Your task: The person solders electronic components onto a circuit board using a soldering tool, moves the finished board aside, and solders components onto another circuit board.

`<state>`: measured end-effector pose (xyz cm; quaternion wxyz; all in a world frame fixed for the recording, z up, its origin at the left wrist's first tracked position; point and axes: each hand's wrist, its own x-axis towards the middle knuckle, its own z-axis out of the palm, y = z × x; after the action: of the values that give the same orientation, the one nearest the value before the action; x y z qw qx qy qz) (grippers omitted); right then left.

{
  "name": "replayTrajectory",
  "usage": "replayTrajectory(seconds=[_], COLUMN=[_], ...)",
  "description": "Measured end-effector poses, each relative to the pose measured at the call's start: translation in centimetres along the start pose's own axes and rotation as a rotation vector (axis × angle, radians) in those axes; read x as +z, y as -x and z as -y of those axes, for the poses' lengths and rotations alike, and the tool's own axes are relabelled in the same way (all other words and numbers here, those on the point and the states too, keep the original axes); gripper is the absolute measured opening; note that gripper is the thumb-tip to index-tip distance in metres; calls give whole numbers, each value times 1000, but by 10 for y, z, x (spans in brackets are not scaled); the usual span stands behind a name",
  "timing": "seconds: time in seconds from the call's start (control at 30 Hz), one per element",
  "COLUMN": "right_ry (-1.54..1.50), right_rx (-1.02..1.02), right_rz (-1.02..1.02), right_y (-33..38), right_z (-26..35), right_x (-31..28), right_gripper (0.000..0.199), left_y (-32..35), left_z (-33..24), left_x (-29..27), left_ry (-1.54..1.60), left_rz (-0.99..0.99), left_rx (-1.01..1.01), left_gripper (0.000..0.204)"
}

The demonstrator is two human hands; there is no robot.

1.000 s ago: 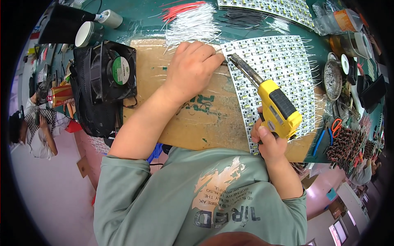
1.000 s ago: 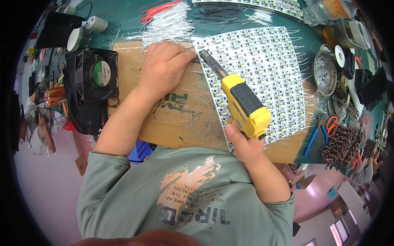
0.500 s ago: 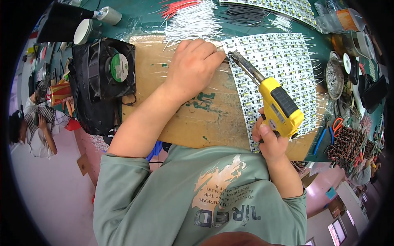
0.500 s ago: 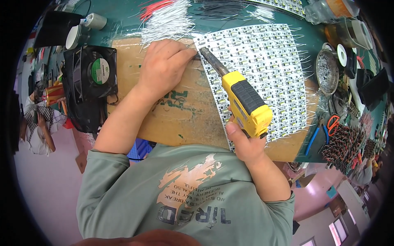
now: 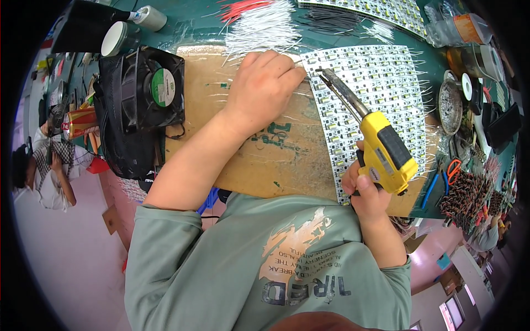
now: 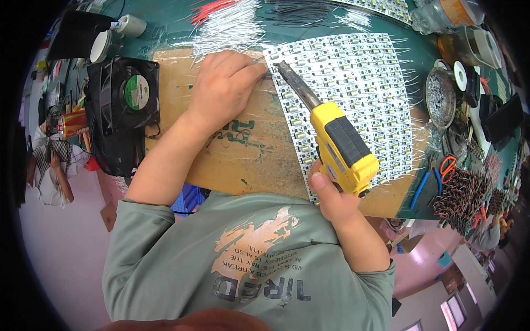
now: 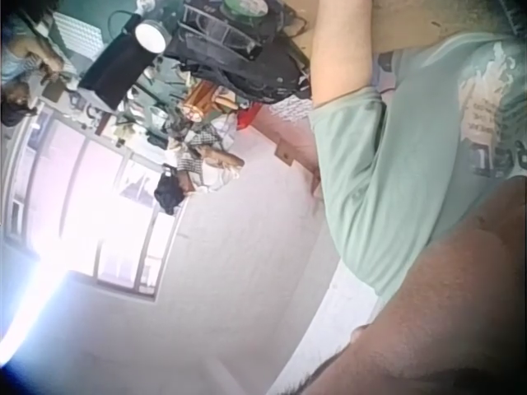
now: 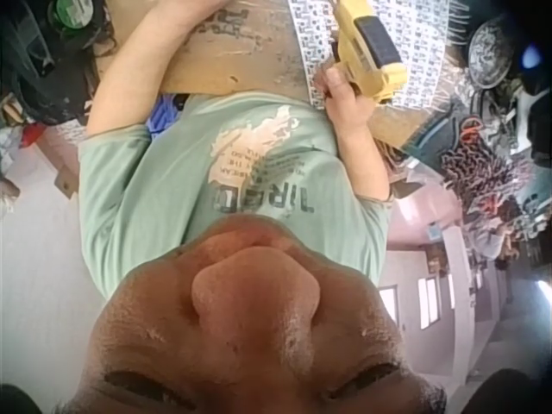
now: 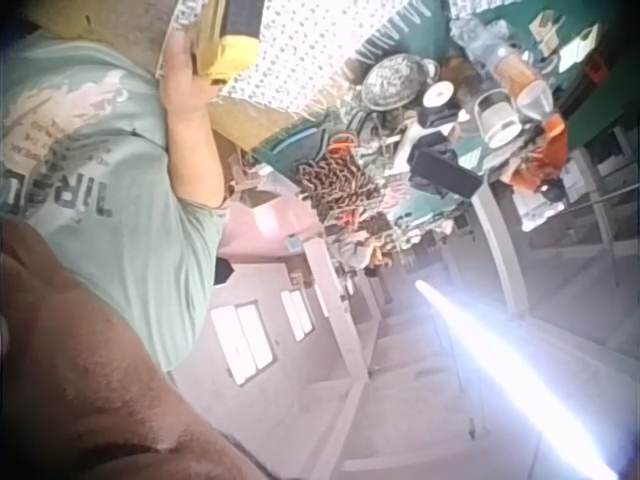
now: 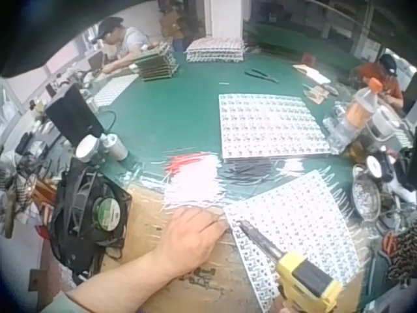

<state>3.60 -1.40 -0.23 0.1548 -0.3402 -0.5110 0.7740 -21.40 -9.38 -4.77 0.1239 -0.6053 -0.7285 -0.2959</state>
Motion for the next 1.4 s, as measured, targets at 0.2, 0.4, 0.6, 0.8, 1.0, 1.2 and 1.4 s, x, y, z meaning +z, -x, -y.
replayTrajectory(seconds=[0.2,0.4,0.6,0.8,1.0,1.2,1.4], right_ry=[26,90,127,157,156,154,172], right_rx=[-23,-38,-19,-36,-51,-59,-58], right_rz=[5,11,9,21,5,-1,5], right_y=[11,18,18,16,14,15,14], right_z=[-8,-17,-16,-16,-14,-16,-19], right_x=[-7,-16,-14,-13,-9,-10,-13], right_gripper=[70,65,58,52,47,45,43], left_y=[-2,5,8,10,10,10,9], left_z=[-2,-16,-16,-15,-15,-16,-17], left_x=[-3,-9,-5,-1,0,2,-3], left_ry=[-37,-27,42,18,25,16,29], left_rz=[-60,8,-18,-10,-29,-17,-7], left_rx=[18,32,33,14,29,24,17], left_gripper=[17,20,21,14,15,15,19])
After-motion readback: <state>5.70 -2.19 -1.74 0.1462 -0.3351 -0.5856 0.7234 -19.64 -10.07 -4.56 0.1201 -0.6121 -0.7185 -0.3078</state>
